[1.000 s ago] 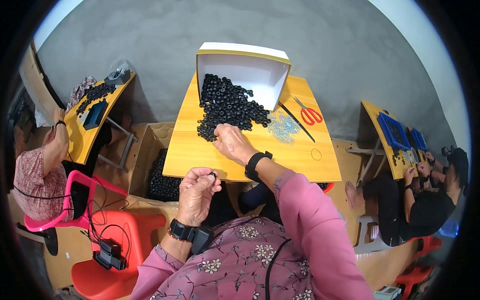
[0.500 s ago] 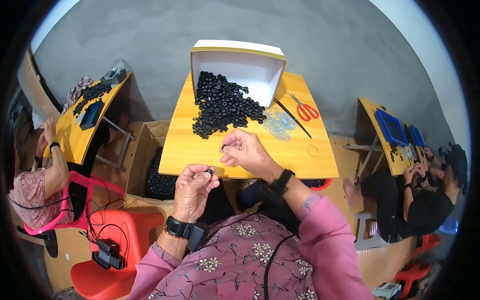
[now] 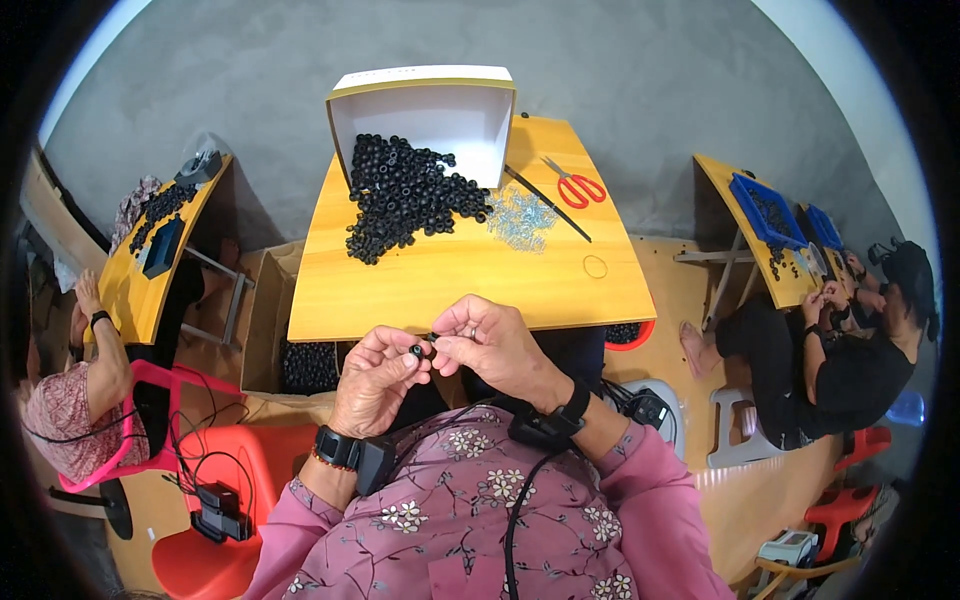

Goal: Assembling small plastic components by inserting metal pins into black plastic rings.

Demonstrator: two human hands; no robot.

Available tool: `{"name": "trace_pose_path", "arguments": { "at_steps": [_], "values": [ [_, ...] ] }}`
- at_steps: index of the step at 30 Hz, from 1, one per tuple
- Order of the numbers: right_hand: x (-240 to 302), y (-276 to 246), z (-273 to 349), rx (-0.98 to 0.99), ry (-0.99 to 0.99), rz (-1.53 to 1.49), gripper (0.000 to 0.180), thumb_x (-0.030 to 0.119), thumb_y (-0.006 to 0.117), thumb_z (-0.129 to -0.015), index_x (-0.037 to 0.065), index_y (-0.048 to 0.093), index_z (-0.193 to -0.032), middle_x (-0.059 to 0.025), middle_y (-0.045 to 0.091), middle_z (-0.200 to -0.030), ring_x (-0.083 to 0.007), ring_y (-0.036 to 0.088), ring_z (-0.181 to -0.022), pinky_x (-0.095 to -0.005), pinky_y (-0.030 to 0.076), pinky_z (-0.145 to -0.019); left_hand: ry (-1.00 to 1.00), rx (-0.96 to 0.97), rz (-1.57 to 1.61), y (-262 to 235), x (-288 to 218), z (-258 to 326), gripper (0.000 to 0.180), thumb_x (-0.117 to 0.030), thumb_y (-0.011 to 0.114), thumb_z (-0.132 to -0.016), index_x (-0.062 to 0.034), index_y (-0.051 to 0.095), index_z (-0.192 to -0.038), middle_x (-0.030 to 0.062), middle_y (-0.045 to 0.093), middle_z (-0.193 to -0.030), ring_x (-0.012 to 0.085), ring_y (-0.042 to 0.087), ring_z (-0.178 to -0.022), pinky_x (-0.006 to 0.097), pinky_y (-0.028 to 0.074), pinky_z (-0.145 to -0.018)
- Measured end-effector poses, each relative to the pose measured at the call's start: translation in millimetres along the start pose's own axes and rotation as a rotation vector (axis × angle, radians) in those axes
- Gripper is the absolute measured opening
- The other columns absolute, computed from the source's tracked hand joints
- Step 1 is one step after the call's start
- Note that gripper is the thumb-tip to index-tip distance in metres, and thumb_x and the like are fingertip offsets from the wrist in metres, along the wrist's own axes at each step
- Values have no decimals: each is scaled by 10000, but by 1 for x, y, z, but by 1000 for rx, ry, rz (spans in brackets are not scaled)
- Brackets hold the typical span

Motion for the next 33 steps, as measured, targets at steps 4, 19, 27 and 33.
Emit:
{"name": "trace_pose_path", "arguments": {
  "at_steps": [4,19,27,33],
  "values": [
    [-3,1,2,-2,-46,12,133,-41,601,-936,-33,616,-1067,-88,673,-896,-143,692,-792,-253,576,-711,3,32,-10,-2,1,-2,156,35,627,-923,-10,616,-1071,138,687,-1044,187,695,-894,315,603,-788],
    [4,3,0,50,-102,66,140,-71,576,-933,-33,636,-1055,-73,644,-963,-111,670,-811,-230,545,-731,9,26,15,0,-2,0,173,32,633,-921,7,612,-1091,147,695,-1004,197,712,-880,309,618,-776],
    [7,5,-5,78,-250,132,156,-78,563,-938,-35,665,-1047,-81,613,-992,-113,655,-825,-233,541,-734,-6,43,2,2,-4,-1,166,35,623,-931,11,610,-1095,151,695,-993,192,713,-885,309,620,-782],
    [10,6,-5,95,-257,203,178,-98,554,-929,-36,676,-1044,-75,609,-986,-106,639,-798,-226,528,-720,22,55,2,3,-3,-1,169,40,629,-925,11,604,-1090,145,694,-991,198,713,-907,320,624,-803]
  ]
}}
Point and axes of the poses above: each hand's wrist, its own z-axis away from the middle knuckle, its own y-axis out of the palm, x = y × z, the point moved 1 cm from there along -z, towards the middle knuckle
